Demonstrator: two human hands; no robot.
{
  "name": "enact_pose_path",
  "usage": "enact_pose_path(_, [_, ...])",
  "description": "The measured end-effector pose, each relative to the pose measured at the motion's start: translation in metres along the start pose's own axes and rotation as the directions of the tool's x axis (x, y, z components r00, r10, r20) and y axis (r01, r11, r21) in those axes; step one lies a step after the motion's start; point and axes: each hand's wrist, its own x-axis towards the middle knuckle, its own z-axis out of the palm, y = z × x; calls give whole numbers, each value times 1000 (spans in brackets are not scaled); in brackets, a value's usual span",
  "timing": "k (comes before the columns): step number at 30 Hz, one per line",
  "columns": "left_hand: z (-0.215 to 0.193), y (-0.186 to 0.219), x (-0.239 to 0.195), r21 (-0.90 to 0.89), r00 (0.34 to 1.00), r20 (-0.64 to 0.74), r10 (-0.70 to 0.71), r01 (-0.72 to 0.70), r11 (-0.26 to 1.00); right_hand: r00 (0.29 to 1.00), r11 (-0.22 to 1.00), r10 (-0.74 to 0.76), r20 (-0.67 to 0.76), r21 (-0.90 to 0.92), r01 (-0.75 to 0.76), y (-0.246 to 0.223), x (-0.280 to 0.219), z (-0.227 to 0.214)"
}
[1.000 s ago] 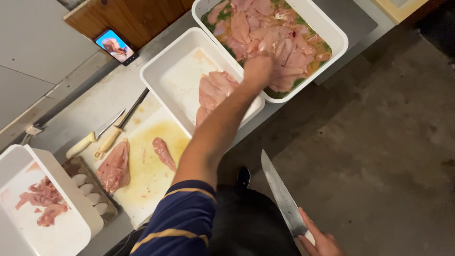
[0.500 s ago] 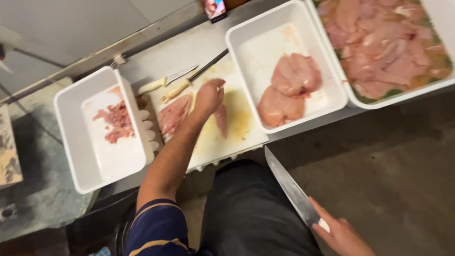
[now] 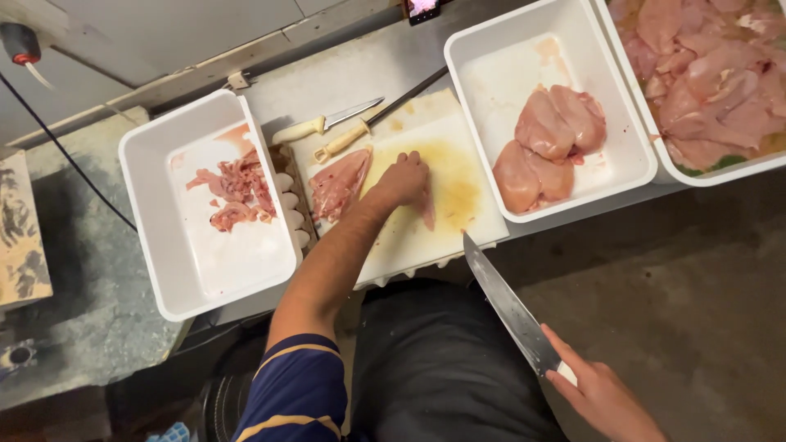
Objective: Slicing raw chicken breasts into thin fillets on a cutting board
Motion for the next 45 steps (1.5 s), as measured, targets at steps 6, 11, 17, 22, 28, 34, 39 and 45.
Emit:
enact_pose_path(6, [-11, -1, -23, -168, 992, 114, 62, -43, 985, 994, 995, 89, -70, 55, -85, -12, -15, 18])
enact_pose_path(11, [-29, -2, -38, -227, 945, 156, 288, -249, 942, 980, 980, 168, -103, 121, -155, -31, -26, 24])
enact_pose_path(17, [-48, 28, -33, -14, 951, 262, 163, -165, 986, 935, 969, -33, -353, 217, 116, -30, 27, 54])
enact_pose_path(22, [22, -24, 47, 3, 986, -1, 168, -168, 986, 859, 857, -150, -489, 369, 359, -63, 101, 58])
enact_pose_path(28, [86, -59, 80, 127, 833, -512, 209, -167, 978, 831, 718, -198, -521, 500, 484, -89, 184, 75])
enact_pose_path(34, [107, -22, 0, -211, 645, -762, -51, -174, 962, 842, 702, -173, -510, 536, 469, -113, 212, 64])
enact_pose_path(39, [119, 14, -31, -188, 809, -588, -11, -124, 974, 854, 677, -135, -503, 582, 450, -126, 216, 59])
enact_pose_path(45, [122, 27, -32, -138, 828, -561, -24, -64, 988, 854, 670, -148, -498, 585, 457, -119, 232, 64])
